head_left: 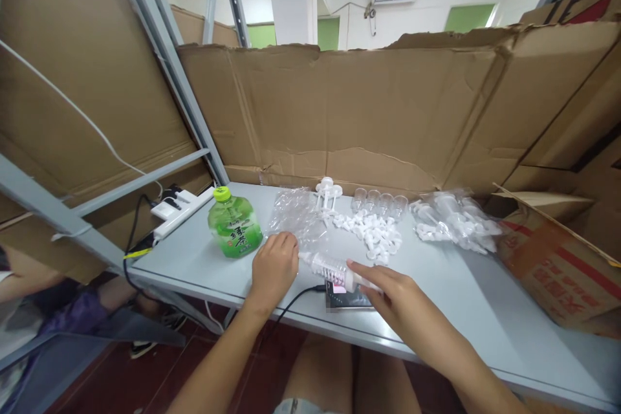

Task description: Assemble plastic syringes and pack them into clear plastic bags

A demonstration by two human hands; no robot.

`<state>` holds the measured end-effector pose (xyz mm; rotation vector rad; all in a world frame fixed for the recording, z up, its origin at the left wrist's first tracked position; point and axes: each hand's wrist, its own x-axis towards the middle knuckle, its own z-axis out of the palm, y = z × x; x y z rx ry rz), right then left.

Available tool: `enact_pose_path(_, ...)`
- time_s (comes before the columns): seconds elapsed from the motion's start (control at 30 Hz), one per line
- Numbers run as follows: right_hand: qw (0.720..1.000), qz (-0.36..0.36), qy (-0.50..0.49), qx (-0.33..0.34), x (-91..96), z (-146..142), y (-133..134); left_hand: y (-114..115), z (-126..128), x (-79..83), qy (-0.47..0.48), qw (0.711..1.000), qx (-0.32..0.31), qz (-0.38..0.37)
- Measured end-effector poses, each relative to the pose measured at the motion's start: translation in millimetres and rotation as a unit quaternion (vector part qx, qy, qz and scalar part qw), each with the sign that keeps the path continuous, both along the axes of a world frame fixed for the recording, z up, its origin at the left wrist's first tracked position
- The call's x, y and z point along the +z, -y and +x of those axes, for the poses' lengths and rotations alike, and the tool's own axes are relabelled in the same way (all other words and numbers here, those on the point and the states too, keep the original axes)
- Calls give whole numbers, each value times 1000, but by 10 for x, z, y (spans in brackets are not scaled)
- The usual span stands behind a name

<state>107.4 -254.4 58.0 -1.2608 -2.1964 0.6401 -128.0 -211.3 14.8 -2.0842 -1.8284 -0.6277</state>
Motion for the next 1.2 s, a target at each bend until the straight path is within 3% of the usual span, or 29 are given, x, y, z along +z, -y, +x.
enact_pose_path(0.13, 997, 60, 44, -29, -32, 29, 11, 38, 156, 83, 22, 1000, 7, 7)
enact_pose_path(0.43, 985, 123, 105, -63, -96, 43, -9, 63, 680, 222, 82, 992, -64, 73)
enact_pose_path(0.63, 983, 115, 19, -138, -122, 113, -55, 186, 963, 310, 126, 973, -153, 118)
enact_pose_path(0.77, 966, 165, -75, -186, -194, 173, -83, 277, 1131, 321, 147, 945, -204, 212)
enact_pose_path(0.9, 943, 268, -129, -148, -274, 234, -85, 288, 1217, 360, 166, 924, -203, 277)
enact_pose_path(1.07, 914, 383, -100, -88, -375, 297, -123, 251, 1231, 435, 190, 914, -208, 292)
enact_pose_path(1.2, 911, 403, -72, -50, -388, 297, -135, 262, 1282, 423, 195, 912, -220, 287)
